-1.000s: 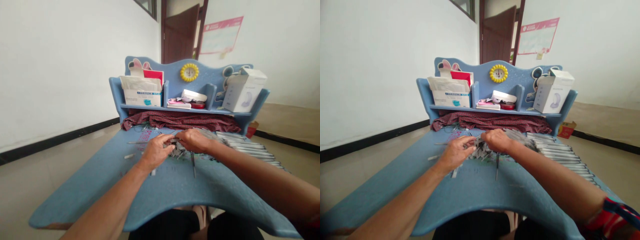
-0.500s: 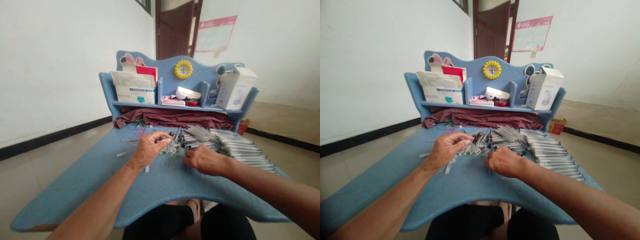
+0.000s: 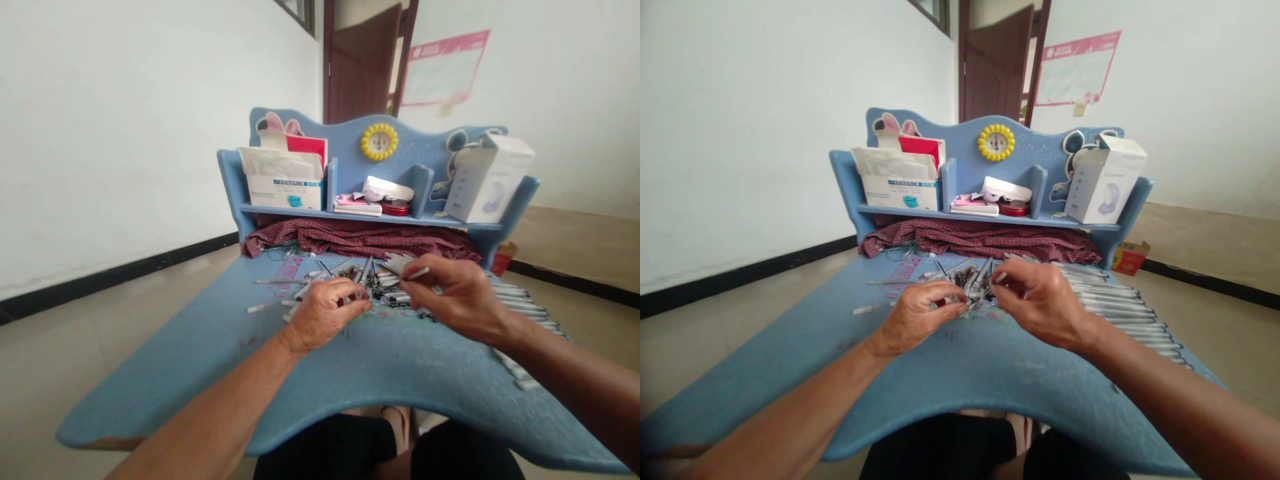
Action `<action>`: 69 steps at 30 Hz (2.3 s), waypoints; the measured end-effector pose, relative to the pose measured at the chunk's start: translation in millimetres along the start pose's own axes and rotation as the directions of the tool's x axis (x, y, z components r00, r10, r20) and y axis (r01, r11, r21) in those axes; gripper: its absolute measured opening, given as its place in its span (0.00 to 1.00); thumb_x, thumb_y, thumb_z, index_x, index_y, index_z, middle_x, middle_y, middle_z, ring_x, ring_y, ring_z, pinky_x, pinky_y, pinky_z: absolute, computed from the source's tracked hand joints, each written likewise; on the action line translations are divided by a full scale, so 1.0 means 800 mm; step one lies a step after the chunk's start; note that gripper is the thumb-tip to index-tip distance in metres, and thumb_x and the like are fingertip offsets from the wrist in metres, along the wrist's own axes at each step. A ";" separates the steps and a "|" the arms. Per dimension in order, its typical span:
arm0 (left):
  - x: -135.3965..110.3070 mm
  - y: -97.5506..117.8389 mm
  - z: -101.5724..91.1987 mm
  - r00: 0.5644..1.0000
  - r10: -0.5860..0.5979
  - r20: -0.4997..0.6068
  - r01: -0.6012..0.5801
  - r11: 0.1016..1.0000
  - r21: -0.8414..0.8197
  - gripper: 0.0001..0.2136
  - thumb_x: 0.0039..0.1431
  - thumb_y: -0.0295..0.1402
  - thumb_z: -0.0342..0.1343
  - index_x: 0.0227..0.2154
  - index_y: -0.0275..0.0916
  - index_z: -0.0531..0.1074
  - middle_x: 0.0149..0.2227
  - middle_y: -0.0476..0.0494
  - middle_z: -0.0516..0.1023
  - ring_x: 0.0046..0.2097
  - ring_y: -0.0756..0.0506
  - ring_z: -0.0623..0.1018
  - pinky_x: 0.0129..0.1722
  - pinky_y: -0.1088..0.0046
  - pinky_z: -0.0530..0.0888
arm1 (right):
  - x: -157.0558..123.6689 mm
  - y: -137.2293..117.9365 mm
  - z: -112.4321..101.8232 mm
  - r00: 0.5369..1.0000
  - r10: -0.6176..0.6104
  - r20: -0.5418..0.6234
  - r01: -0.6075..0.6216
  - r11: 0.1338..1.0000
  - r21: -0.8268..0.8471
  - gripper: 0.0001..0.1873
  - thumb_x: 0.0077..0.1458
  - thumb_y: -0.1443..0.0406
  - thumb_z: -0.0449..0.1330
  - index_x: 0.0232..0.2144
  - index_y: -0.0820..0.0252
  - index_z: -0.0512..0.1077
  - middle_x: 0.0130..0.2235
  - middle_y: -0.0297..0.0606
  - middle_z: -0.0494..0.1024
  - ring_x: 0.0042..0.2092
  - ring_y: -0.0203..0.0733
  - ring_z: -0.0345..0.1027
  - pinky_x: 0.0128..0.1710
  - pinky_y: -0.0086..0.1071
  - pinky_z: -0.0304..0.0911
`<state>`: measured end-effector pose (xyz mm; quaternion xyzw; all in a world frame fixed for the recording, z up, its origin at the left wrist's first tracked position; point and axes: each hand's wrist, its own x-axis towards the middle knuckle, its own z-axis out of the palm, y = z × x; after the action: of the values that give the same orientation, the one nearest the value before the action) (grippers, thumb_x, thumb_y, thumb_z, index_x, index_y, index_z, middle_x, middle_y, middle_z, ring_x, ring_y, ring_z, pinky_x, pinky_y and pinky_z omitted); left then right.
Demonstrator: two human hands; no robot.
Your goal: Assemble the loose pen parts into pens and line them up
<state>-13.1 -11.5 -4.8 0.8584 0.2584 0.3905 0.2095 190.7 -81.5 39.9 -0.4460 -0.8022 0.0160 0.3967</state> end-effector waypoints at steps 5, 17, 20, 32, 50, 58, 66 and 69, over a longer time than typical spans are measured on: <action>-0.002 0.000 0.003 1.000 0.016 0.013 -0.016 0.999 -0.038 0.08 0.53 0.35 0.57 0.30 0.35 0.76 0.29 0.46 0.76 0.31 0.50 0.73 0.34 0.76 0.69 | 0.013 -0.042 -0.013 0.962 0.250 -0.109 -0.173 0.867 0.467 0.04 0.50 0.65 0.61 0.28 0.59 0.68 0.17 0.30 0.72 0.20 0.35 0.69 0.19 0.27 0.64; -0.002 -0.004 0.004 0.999 0.015 0.053 -0.015 1.000 0.003 0.12 0.56 0.39 0.53 0.30 0.36 0.76 0.26 0.49 0.73 0.29 0.51 0.70 0.32 0.77 0.66 | 0.023 -0.054 -0.004 0.967 0.231 -0.105 -0.159 0.875 0.457 0.03 0.49 0.67 0.61 0.27 0.60 0.69 0.19 0.30 0.73 0.19 0.32 0.68 0.18 0.24 0.65; -0.002 -0.004 0.004 0.998 0.014 0.055 -0.014 1.000 0.000 0.12 0.57 0.40 0.53 0.29 0.36 0.75 0.26 0.49 0.72 0.29 0.51 0.69 0.31 0.77 0.65 | 0.024 -0.055 -0.004 0.969 0.216 -0.119 -0.146 0.891 0.430 0.02 0.49 0.68 0.61 0.27 0.60 0.70 0.19 0.31 0.73 0.19 0.32 0.68 0.17 0.24 0.64; 0.000 -0.006 0.006 0.988 0.084 0.127 -0.088 0.996 0.024 0.11 0.59 0.36 0.47 0.26 0.36 0.70 0.25 0.52 0.68 0.29 0.51 0.68 0.32 0.77 0.64 | 0.026 -0.060 -0.002 1.000 0.015 -0.018 -0.013 0.994 0.108 0.05 0.48 0.73 0.56 0.26 0.61 0.71 0.21 0.29 0.71 0.22 0.30 0.62 0.22 0.25 0.58; 0.001 0.010 -0.009 0.994 -0.109 -0.021 0.101 0.965 -0.243 0.12 0.53 0.37 0.58 0.33 0.31 0.77 0.28 0.48 0.75 0.30 0.51 0.71 0.29 0.79 0.67 | 0.030 -0.013 0.000 0.908 0.315 0.275 -0.322 0.946 -0.022 0.09 0.52 0.64 0.57 0.34 0.63 0.71 0.20 0.31 0.71 0.20 0.33 0.66 0.20 0.25 0.57; 0.000 0.003 -0.006 0.992 -0.121 -0.036 0.109 0.964 -0.243 0.12 0.52 0.39 0.58 0.34 0.34 0.78 0.28 0.47 0.76 0.30 0.50 0.72 0.29 0.78 0.68 | -0.016 0.054 0.024 0.699 0.346 0.625 0.271 0.682 -0.680 0.15 0.49 0.77 0.50 0.30 0.66 0.76 0.31 0.52 0.79 0.33 0.49 0.74 0.28 0.33 0.61; 0.000 0.011 -0.009 0.997 -0.079 0.013 0.080 0.981 -0.177 0.11 0.54 0.36 0.56 0.30 0.32 0.76 0.27 0.47 0.74 0.30 0.51 0.70 0.29 0.78 0.66 | -0.018 0.070 0.019 0.866 0.199 0.458 0.063 0.867 -0.494 0.11 0.49 0.76 0.51 0.27 0.66 0.73 0.27 0.45 0.78 0.29 0.41 0.72 0.27 0.28 0.58; -0.001 0.013 -0.010 0.998 -0.046 0.035 0.051 0.990 -0.133 0.11 0.55 0.36 0.55 0.30 0.31 0.76 0.26 0.48 0.72 0.29 0.51 0.70 0.27 0.78 0.65 | -0.009 0.044 0.010 0.930 0.291 0.223 -0.309 0.950 0.050 0.06 0.51 0.68 0.55 0.26 0.64 0.71 0.20 0.35 0.74 0.21 0.35 0.68 0.21 0.26 0.57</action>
<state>-16.7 -18.9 5.5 0.8422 0.2491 0.3877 0.2800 212.4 -62.6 16.7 -0.5419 -0.7609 0.1579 0.3200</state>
